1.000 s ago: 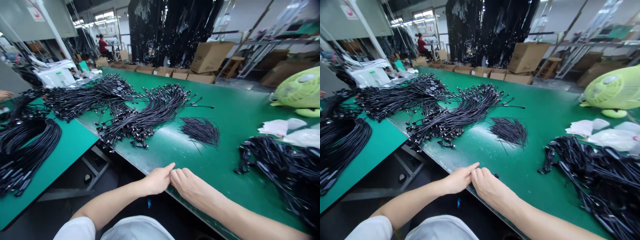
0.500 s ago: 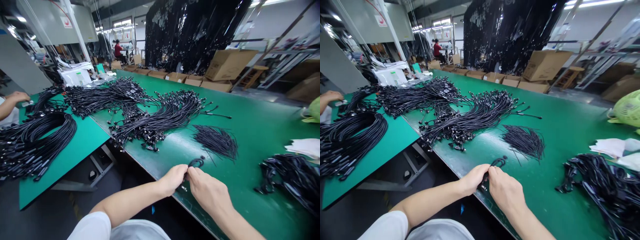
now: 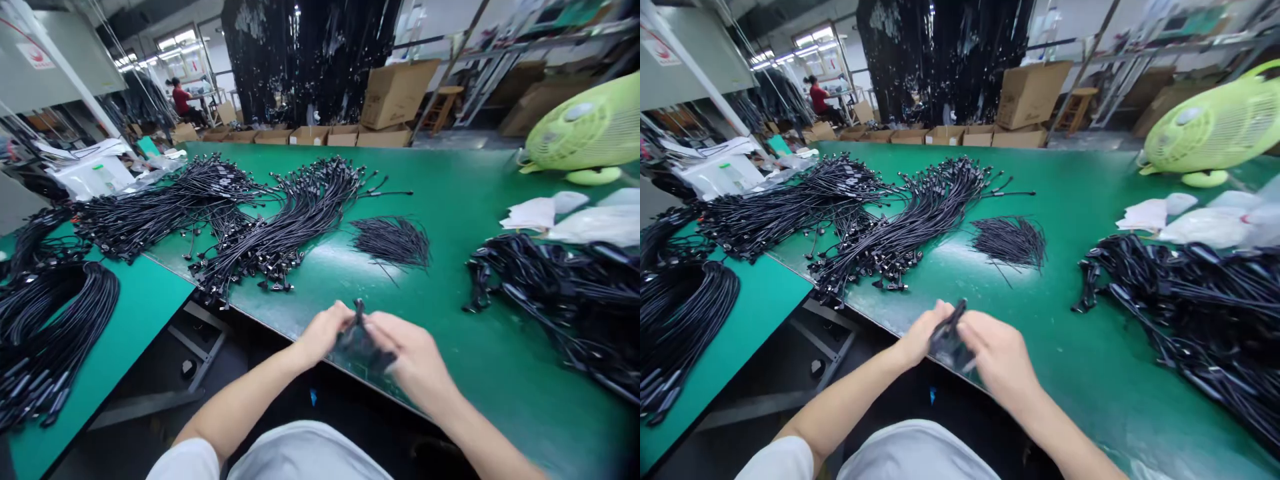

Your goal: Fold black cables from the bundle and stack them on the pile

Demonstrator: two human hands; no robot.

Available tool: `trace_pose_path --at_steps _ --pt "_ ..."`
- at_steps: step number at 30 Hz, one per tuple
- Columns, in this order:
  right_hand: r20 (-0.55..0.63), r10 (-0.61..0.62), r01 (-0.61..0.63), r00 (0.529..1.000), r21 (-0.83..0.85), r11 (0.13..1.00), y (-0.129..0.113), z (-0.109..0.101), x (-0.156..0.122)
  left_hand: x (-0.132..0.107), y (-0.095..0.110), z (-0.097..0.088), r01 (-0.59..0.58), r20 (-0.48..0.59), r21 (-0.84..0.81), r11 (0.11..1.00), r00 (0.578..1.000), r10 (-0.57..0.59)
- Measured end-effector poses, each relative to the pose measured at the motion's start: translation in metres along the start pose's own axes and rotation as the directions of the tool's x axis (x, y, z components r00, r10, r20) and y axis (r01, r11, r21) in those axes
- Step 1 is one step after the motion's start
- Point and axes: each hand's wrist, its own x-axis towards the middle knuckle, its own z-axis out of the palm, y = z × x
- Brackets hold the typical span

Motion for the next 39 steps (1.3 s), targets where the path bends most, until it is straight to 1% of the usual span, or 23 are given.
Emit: trace_pose_path --at_steps 2,4,6,8,11,13,15,17,19,22,24,25,26,28,29,30,31,32,33,34,36,37,39 --pt "0.154 -0.130 0.142 0.979 -0.064 0.988 -0.011 0.010 -0.005 -0.003 0.009 -0.004 0.026 -0.034 -0.050 0.998 0.999 -0.028" --pt "0.239 -0.142 0.167 0.961 -0.085 0.982 -0.013 0.017 -0.003 -0.012 0.020 -0.010 -0.054 0.000 -0.002 0.999 0.999 0.054" --pt "0.209 -0.088 0.112 0.974 -0.106 0.988 -0.007 0.015 0.003 -0.021 0.026 -0.016 -0.165 0.088 0.111 0.980 0.984 0.155" --pt "0.119 -0.031 0.045 0.992 -0.117 0.992 -0.001 0.007 0.010 -0.026 0.023 -0.017 -0.231 0.159 0.243 0.942 0.968 0.196" --pt "0.075 -0.011 0.014 0.997 -0.046 0.999 -0.001 -0.004 0.012 -0.022 0.002 -0.013 -0.157 0.108 0.330 0.931 0.986 0.129" --pt "0.125 -0.037 0.031 0.991 0.043 0.999 -0.006 -0.007 0.009 -0.017 -0.011 -0.010 -0.039 0.073 0.209 0.977 0.997 0.024" --pt "0.202 -0.046 0.020 0.978 0.128 0.992 -0.010 -0.006 0.005 -0.014 -0.017 -0.009 0.057 0.098 -0.014 0.998 0.994 -0.055" --pt "0.321 -0.016 -0.062 0.947 0.229 0.971 -0.009 0.000 0.001 -0.015 -0.014 -0.011 0.076 0.140 -0.168 0.983 0.989 -0.052" --pt "0.454 0.046 -0.236 0.890 0.372 0.898 -0.002 0.008 -0.001 -0.017 -0.006 -0.014 0.025 0.176 -0.177 0.984 0.984 0.007" --pt "0.573 0.174 -0.544 0.801 0.576 0.610 0.010 0.021 -0.003 -0.022 0.006 -0.014 -0.075 0.231 -0.063 0.995 0.969 0.087" --pt "0.572 0.244 -0.612 0.783 0.640 0.465 0.016 0.025 -0.005 -0.023 0.010 -0.011 -0.136 0.243 0.024 0.990 0.962 0.126" --pt "0.551 0.260 -0.602 0.793 0.647 0.467 0.017 0.024 -0.005 -0.023 0.010 -0.010 -0.152 0.232 0.065 0.986 0.964 0.133" --pt "0.523 0.256 -0.571 0.813 0.629 0.529 0.018 0.021 -0.006 -0.023 0.008 -0.009 -0.150 0.196 0.099 0.984 0.972 0.128" --pt "0.420 0.198 -0.402 0.886 0.480 0.780 0.015 0.010 -0.010 -0.021 0.003 -0.008 -0.090 0.050 0.142 0.986 0.995 0.083" --pt "0.322 0.142 -0.254 0.936 0.340 0.906 0.012 0.003 -0.011 -0.019 -0.001 -0.008 -0.044 -0.039 0.168 0.985 0.998 0.052" --pt "0.195 0.063 -0.094 0.979 0.155 0.983 0.008 -0.004 -0.013 -0.017 -0.005 -0.008 -0.006 -0.120 0.213 0.977 0.992 0.032" --pt "0.064 -0.038 0.042 0.997 -0.055 0.998 0.004 -0.011 -0.014 -0.015 -0.009 -0.008 0.010 -0.167 0.286 0.958 0.985 0.039" --pt "-0.032 -0.147 0.134 0.989 -0.256 0.957 0.000 -0.015 -0.014 -0.013 -0.012 -0.008 -0.008 -0.170 0.386 0.923 0.982 0.080" --pt "-0.074 -0.250 0.197 0.966 -0.420 0.886 -0.003 -0.019 -0.014 -0.011 -0.015 -0.008 -0.055 -0.132 0.500 0.864 0.981 0.139" --pt "-0.052 -0.326 0.248 0.944 -0.540 0.804 -0.004 -0.020 -0.012 -0.009 -0.017 -0.008 -0.126 -0.061 0.606 0.785 0.977 0.204" --pt "0.102 -0.378 0.346 0.920 -0.664 0.663 -0.001 -0.018 -0.008 -0.005 -0.017 -0.008 -0.285 0.112 0.743 0.606 0.945 0.307" --pt "0.168 -0.374 0.381 0.912 -0.687 0.619 0.003 -0.016 -0.005 -0.004 -0.015 -0.010 -0.340 0.174 0.776 0.532 0.925 0.338" --pt "0.201 -0.367 0.391 0.908 -0.721 0.572 0.012 -0.014 -0.003 -0.002 -0.009 -0.016 -0.393 0.222 0.808 0.439 0.893 0.392"
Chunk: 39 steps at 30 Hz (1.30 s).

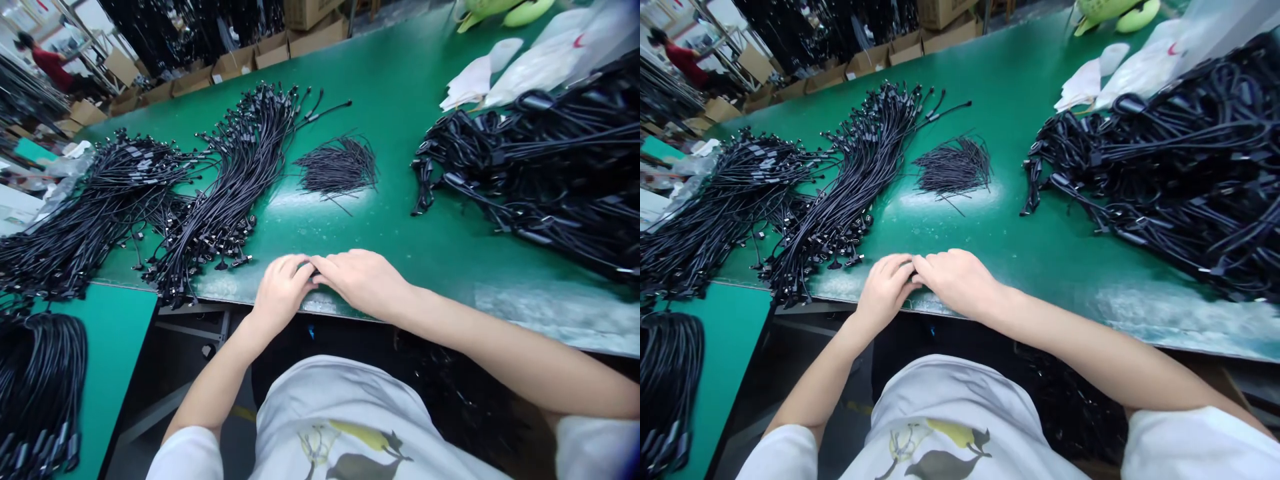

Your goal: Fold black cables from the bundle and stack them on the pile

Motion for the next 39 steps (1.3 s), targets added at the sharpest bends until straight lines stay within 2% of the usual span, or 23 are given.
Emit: trace_pose_path --at_steps 2,4,8,10,14,17,20,22,26,28,30,32,34,37,39 --pt "-0.054 0.026 -0.028 0.998 -0.032 0.999 0.005 0.006 -0.004 0.000 -0.005 -0.010 -0.009 -0.061 -0.007 1.000 0.998 0.009" --pt "-0.124 0.059 -0.063 0.991 -0.029 0.998 0.009 0.008 -0.009 -0.003 -0.011 -0.019 0.023 -0.085 -0.091 0.996 0.996 -0.031" --pt "-0.154 0.093 -0.082 0.984 0.074 0.994 0.012 0.013 -0.020 -0.007 -0.020 -0.021 0.144 -0.003 -0.297 0.944 0.988 -0.152" --pt "-0.179 0.129 -0.108 0.975 0.123 0.987 0.011 0.016 -0.023 -0.007 -0.021 -0.017 0.215 0.067 -0.436 0.874 0.976 -0.207" --pt "-0.198 0.171 -0.139 0.965 0.167 0.976 0.010 0.021 -0.027 -0.005 -0.019 -0.009 0.327 0.185 -0.724 0.607 0.940 -0.286" --pt "-0.205 0.166 -0.130 0.965 0.176 0.976 0.010 0.024 -0.027 -0.003 -0.016 -0.005 0.329 0.217 -0.889 0.319 0.915 -0.340" --pt "-0.211 0.166 -0.132 0.963 0.165 0.978 0.010 0.027 -0.027 0.000 -0.011 -0.002 0.391 0.346 -0.919 0.047 0.859 -0.378" --pt "-0.217 0.157 -0.129 0.963 0.136 0.982 0.011 0.027 -0.026 0.002 -0.008 -0.002 0.417 0.396 -0.908 -0.035 0.831 -0.392" --pt "-0.162 0.117 -0.125 0.980 -0.040 0.991 0.007 0.027 -0.016 0.004 0.002 0.000 0.413 0.393 -0.909 -0.049 0.815 -0.425" --pt "-0.074 0.090 -0.098 0.993 -0.111 0.989 0.002 0.031 -0.009 0.005 0.007 0.002 0.430 0.400 -0.903 -0.030 0.812 -0.425" --pt "0.048 0.085 -0.079 0.995 -0.115 0.990 -0.003 0.037 -0.003 0.006 0.010 0.003 0.445 0.391 -0.895 0.027 0.812 -0.433" --pt "0.161 0.118 -0.113 0.980 -0.042 0.993 -0.005 0.042 -0.001 0.007 0.009 0.003 0.452 0.377 -0.887 0.097 0.829 -0.414" --pt "0.216 0.190 -0.218 0.958 0.110 0.970 -0.005 0.043 0.000 0.007 0.007 0.001 0.449 0.378 -0.883 0.137 0.853 -0.360" --pt "0.233 0.272 -0.346 0.934 0.396 0.850 -0.001 0.034 0.000 0.007 0.004 -0.002 0.442 0.367 -0.875 0.197 0.871 -0.326" --pt "0.238 0.273 -0.359 0.932 0.509 0.782 0.002 0.027 0.001 0.006 0.004 -0.002 0.434 0.327 -0.860 0.269 0.873 -0.361"
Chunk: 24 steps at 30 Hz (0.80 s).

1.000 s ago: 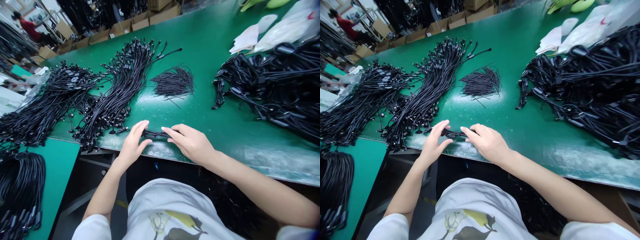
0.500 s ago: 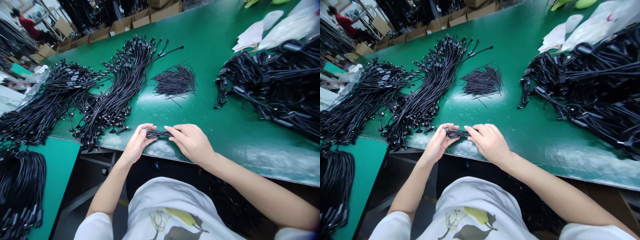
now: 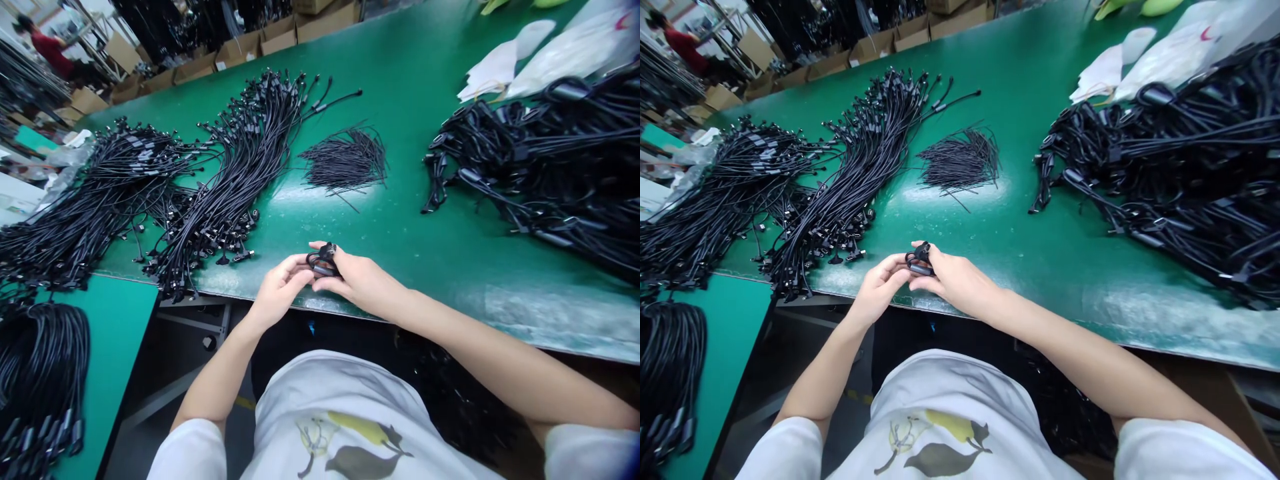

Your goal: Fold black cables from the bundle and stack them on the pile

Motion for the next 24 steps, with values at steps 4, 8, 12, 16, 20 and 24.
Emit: trace_pose_path --at_steps 4,8,12,16,20,24 --pt "-0.027 -0.019 0.020 0.999 0.033 0.999 -0.004 -0.002 -0.002 0.001 -0.001 0.005 -0.040 -0.112 0.039 0.998 0.993 0.044" --pt "-0.140 -0.097 0.087 0.985 -0.072 0.994 -0.004 0.006 -0.005 0.004 -0.002 0.012 -0.076 -0.163 -0.045 0.996 0.984 0.067" --pt "-0.165 -0.091 0.042 0.982 -0.279 0.960 -0.007 0.008 -0.003 0.006 0.000 0.017 -0.118 -0.172 -0.031 0.993 0.979 0.111" --pt "-0.112 -0.050 -0.017 0.992 -0.534 0.845 -0.011 0.002 -0.001 0.001 0.007 0.021 -0.098 -0.170 0.252 0.963 0.975 0.144" --pt "-0.073 -0.056 -0.001 0.996 -0.622 0.783 -0.009 0.002 -0.001 -0.002 0.015 0.022 -0.101 -0.102 0.429 0.898 0.982 0.159" --pt "-0.037 -0.103 0.056 0.994 -0.639 0.767 -0.006 0.005 -0.004 0.001 0.016 0.020 -0.009 -0.123 0.467 0.884 0.990 0.075"
